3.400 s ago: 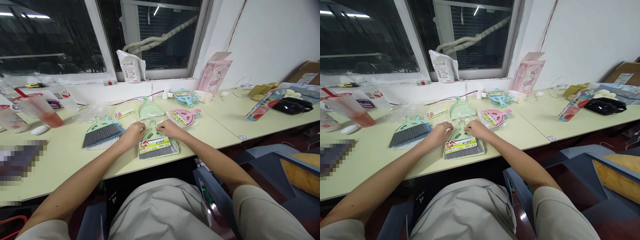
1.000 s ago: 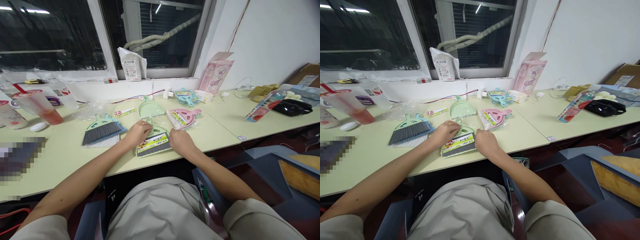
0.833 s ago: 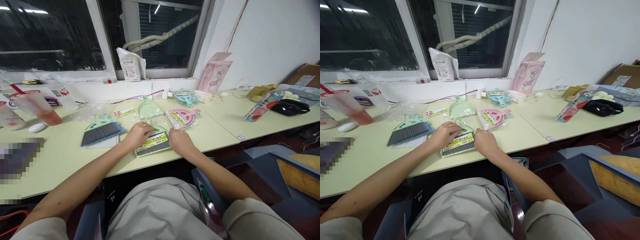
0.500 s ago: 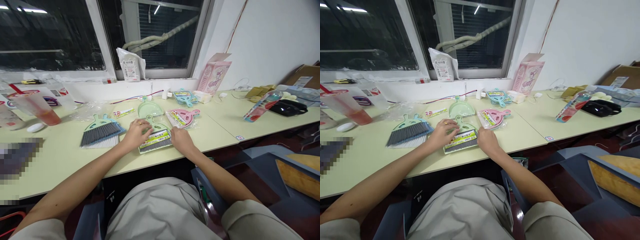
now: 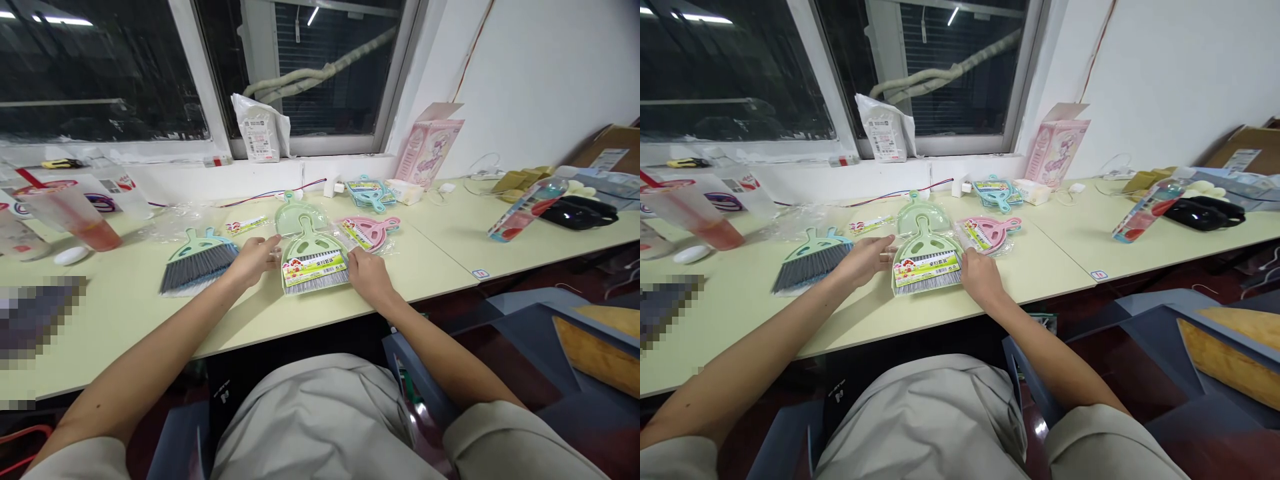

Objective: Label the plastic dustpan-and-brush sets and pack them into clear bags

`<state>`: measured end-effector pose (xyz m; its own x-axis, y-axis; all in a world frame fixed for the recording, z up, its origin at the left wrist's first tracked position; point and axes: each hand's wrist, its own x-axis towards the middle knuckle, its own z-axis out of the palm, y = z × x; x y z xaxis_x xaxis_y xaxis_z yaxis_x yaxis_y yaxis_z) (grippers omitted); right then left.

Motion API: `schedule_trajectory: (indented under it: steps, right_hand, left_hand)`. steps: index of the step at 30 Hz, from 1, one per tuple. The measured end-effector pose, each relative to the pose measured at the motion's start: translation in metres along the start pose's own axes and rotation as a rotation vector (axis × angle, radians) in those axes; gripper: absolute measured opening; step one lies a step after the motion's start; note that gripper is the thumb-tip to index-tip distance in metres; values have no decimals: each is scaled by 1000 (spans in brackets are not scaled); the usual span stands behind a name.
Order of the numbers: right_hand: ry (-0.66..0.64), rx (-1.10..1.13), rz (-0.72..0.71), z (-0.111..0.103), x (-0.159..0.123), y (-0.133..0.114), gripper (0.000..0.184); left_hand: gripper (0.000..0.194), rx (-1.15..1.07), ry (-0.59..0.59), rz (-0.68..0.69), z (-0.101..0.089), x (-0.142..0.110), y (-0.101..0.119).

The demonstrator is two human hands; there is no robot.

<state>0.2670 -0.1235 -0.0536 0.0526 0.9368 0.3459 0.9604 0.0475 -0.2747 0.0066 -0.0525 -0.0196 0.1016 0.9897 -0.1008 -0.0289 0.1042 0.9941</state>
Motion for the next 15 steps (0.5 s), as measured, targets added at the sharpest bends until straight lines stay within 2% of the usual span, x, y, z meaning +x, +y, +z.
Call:
schedule_trajectory:
  steps: [3,8,12,15]
  right_hand:
    - [2,28,-13,1,0,-1,36]
    - [22,134,-21,4,1,-1,33]
    - [74,383,-1,4,5,6,31]
    - [95,639,65,6,10,14,34]
  left_hand:
    - [27,-116,-113,-71,6,-5,-1]
    - [23,-131,-136,-81,8,-4,-4]
    - [29,-158,-188,-149,8,-4,-7]
    - [25,-196,-207,-205,11,-6,-8]
